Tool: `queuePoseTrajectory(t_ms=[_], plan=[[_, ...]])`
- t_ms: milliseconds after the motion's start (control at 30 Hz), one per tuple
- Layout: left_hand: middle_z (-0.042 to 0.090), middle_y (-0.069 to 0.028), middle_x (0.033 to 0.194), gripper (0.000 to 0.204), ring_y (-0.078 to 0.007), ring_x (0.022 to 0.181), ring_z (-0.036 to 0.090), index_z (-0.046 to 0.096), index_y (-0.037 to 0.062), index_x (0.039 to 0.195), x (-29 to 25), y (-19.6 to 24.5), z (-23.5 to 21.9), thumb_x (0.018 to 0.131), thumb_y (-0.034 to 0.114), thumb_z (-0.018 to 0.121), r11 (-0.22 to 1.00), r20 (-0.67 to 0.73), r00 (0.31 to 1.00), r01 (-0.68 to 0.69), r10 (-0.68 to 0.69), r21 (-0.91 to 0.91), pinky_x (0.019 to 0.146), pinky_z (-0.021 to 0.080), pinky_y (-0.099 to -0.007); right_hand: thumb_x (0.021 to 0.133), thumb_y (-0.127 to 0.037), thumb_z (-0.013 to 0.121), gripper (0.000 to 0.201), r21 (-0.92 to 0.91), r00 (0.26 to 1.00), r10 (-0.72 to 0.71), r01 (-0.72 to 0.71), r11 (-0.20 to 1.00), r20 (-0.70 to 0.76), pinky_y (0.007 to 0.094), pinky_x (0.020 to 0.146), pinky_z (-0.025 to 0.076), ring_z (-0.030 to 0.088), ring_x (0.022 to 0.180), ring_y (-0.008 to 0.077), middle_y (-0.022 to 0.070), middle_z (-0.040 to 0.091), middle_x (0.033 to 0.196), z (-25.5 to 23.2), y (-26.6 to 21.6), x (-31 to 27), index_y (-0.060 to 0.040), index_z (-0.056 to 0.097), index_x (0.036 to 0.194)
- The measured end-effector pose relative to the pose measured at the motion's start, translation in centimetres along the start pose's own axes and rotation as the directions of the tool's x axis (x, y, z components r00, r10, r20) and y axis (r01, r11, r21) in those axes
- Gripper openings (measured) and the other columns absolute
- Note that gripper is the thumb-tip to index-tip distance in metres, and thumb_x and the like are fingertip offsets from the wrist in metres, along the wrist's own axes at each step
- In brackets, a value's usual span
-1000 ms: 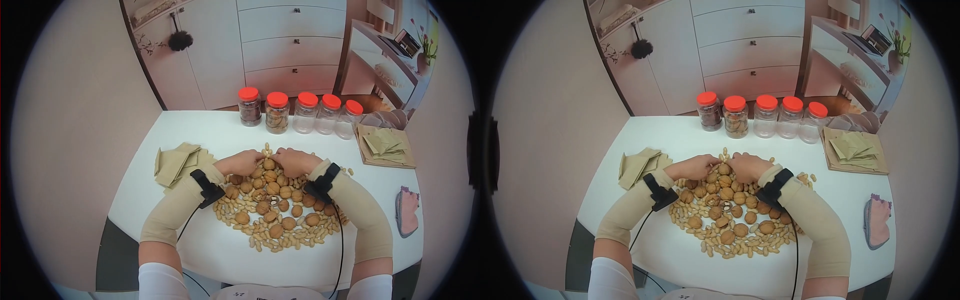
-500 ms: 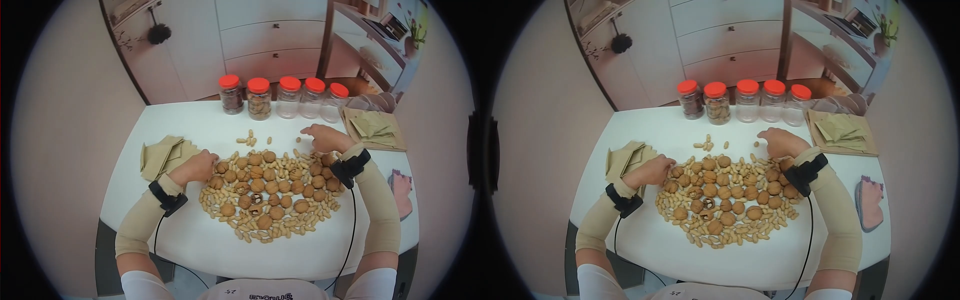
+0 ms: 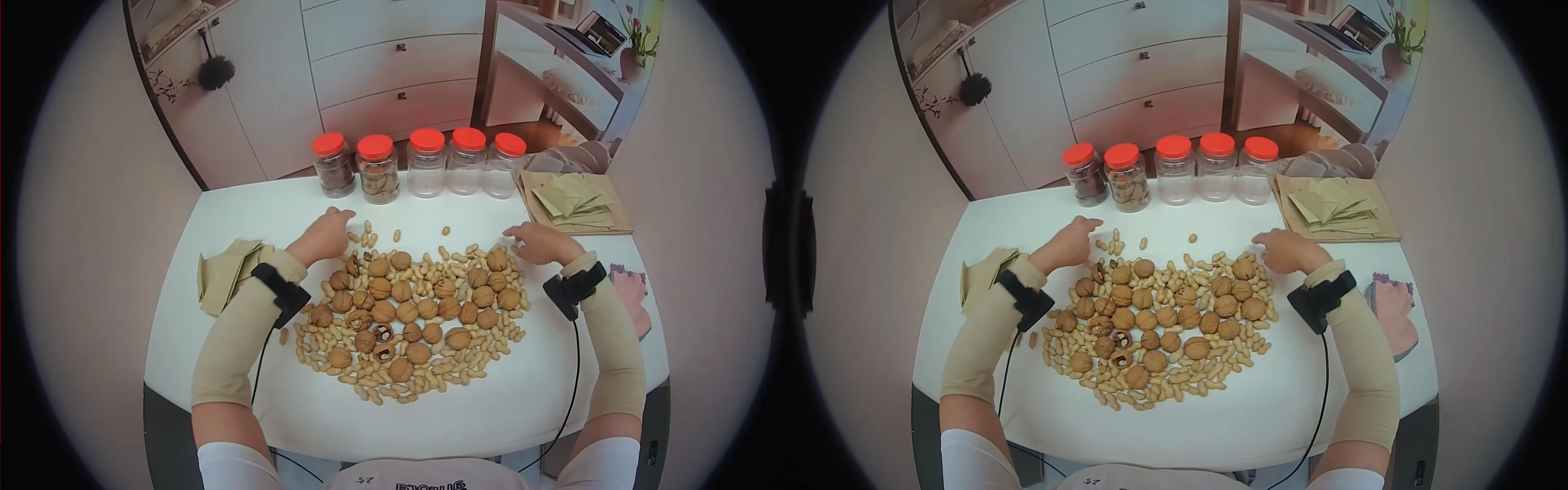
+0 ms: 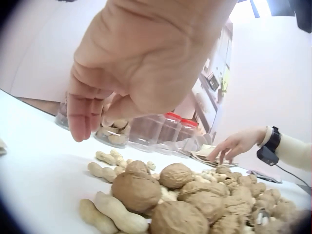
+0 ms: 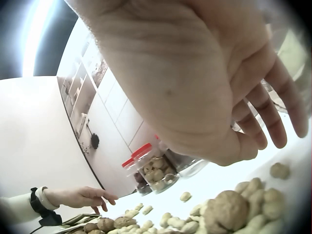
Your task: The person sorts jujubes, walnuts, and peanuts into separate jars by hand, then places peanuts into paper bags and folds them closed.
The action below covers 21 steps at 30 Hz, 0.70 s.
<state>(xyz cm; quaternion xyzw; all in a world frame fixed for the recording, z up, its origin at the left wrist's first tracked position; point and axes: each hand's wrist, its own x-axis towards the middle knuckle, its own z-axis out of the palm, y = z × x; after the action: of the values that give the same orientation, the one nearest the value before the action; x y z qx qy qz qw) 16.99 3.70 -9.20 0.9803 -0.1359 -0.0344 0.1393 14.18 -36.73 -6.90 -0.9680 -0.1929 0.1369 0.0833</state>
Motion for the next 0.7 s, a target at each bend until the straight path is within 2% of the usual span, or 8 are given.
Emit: queuePoseTrajectory(t_ms=[200, 300, 400, 433, 500, 533, 600, 700], plan=[[0.057, -0.0181, 0.121, 0.044, -0.0307, 0.110, 0.057, 0.055, 0.0022, 0.128, 1.7, 1.9, 1.5, 0.085, 0.000, 0.048, 0.986, 0.149, 0.980, -0.111, 0.130, -0.126, 0.095, 0.047, -0.0379, 0.083, -0.007, 0.052, 0.047, 0.108, 0.998, -0.065, 0.064, 0.992, 0.009, 0.0418, 0.090, 0.048, 0.059, 0.101, 0.0395, 0.0223, 0.056, 0.113, 1.7, -1.9, 0.0, -0.0074, 0.056, 0.129], [0.057, -0.0151, 0.120, 0.045, -0.0279, 0.107, 0.058, 0.056, 0.0019, 0.128, 0.0, 3.8, 0.4, 0.085, -0.006, 0.042, 0.965, 0.305, 0.923, -0.184, 0.235, -0.188, 0.095, 0.047, -0.0359, 0.080, -0.004, 0.051, 0.048, 0.137, 0.991, -0.123, 0.113, 0.984, 0.062, 0.0394, 0.090, 0.047, 0.059, 0.102, 0.0352, 0.0183, 0.058, 0.111, 1.4, -3.8, 0.2, -0.0077, 0.057, 0.127], [0.056, -0.0153, 0.122, 0.043, -0.0294, 0.104, 0.060, 0.058, 0.0012, 0.124, -1.6, 3.5, -0.1, 0.085, -0.006, 0.041, 0.934, 0.216, 0.931, -0.232, 0.294, -0.272, 0.093, 0.048, -0.0367, 0.080, -0.004, 0.052, 0.050, 0.083, 0.969, -0.203, 0.192, 0.978, 0.143, 0.0406, 0.090, 0.048, 0.059, 0.103, 0.0351, 0.0179, 0.059, 0.113, 0.4, -5.2, 0.7, -0.0076, 0.055, 0.129], [0.056, -0.0153, 0.122, 0.043, -0.0294, 0.104, 0.060, 0.058, 0.0012, 0.124, -2.1, 3.0, -0.4, 0.085, -0.006, 0.041, 0.938, 0.218, 0.934, -0.221, 0.283, -0.268, 0.093, 0.048, -0.0367, 0.080, -0.004, 0.052, 0.050, 0.087, 0.966, -0.214, 0.203, 0.975, 0.145, 0.0406, 0.090, 0.048, 0.059, 0.103, 0.0351, 0.0179, 0.059, 0.113, -0.3, -6.0, 0.8, -0.0076, 0.055, 0.129], [0.058, -0.0164, 0.119, 0.041, -0.0317, 0.102, 0.060, 0.060, 0.0005, 0.120, -3.1, 1.5, -1.4, 0.084, -0.006, 0.041, 0.961, -0.054, 0.963, -0.267, 0.264, -0.066, 0.090, 0.048, -0.0386, 0.079, -0.002, 0.053, 0.051, -0.143, 0.993, -0.087, 0.098, 0.985, 0.078, 0.0418, 0.090, 0.049, 0.060, 0.104, 0.0352, 0.0172, 0.060, 0.113, -1.9, -7.6, 1.3, -0.0072, 0.055, 0.129], [0.058, -0.0164, 0.119, 0.041, -0.0317, 0.102, 0.060, 0.060, 0.0005, 0.120, -3.7, 0.9, -2.2, 0.084, -0.006, 0.041, 0.967, -0.051, 0.968, -0.248, 0.245, -0.058, 0.090, 0.048, -0.0386, 0.079, -0.002, 0.053, 0.051, -0.137, 0.991, -0.108, 0.118, 0.984, 0.082, 0.0418, 0.090, 0.049, 0.060, 0.104, 0.0352, 0.0172, 0.060, 0.113, -1.9, -7.5, 2.3, -0.0072, 0.055, 0.129], [0.062, -0.0173, 0.110, 0.039, -0.0337, 0.101, 0.061, 0.061, 0.0005, 0.118, -5.2, -0.7, -4.3, 0.084, -0.004, 0.042, 1.000, -0.026, 0.999, -0.019, 0.019, -0.025, 0.088, 0.048, -0.0403, 0.078, -0.004, 0.055, 0.048, -0.083, 0.991, -0.102, 0.096, 0.992, -0.080, 0.0418, 0.091, 0.049, 0.059, 0.109, 0.0353, 0.0206, 0.059, 0.117, -1.1, -6.5, 5.0, -0.0079, 0.058, 0.126], [0.066, -0.0192, 0.103, 0.036, -0.0360, 0.100, 0.061, 0.062, -0.0008, 0.117, -8.3, -3.1, -5.4, 0.087, 0.003, 0.043, 0.995, 0.104, 0.992, 0.069, -0.077, 0.076, 0.087, 0.048, -0.0415, 0.077, -0.003, 0.056, 0.046, -0.033, 0.975, -0.199, 0.197, 0.980, -0.094, 0.0426, 0.090, 0.049, 0.058, 0.109, 0.0352, 0.0210, 0.056, 0.120, 1.0, -5.4, 8.2, -0.0071, 0.059, 0.123]])
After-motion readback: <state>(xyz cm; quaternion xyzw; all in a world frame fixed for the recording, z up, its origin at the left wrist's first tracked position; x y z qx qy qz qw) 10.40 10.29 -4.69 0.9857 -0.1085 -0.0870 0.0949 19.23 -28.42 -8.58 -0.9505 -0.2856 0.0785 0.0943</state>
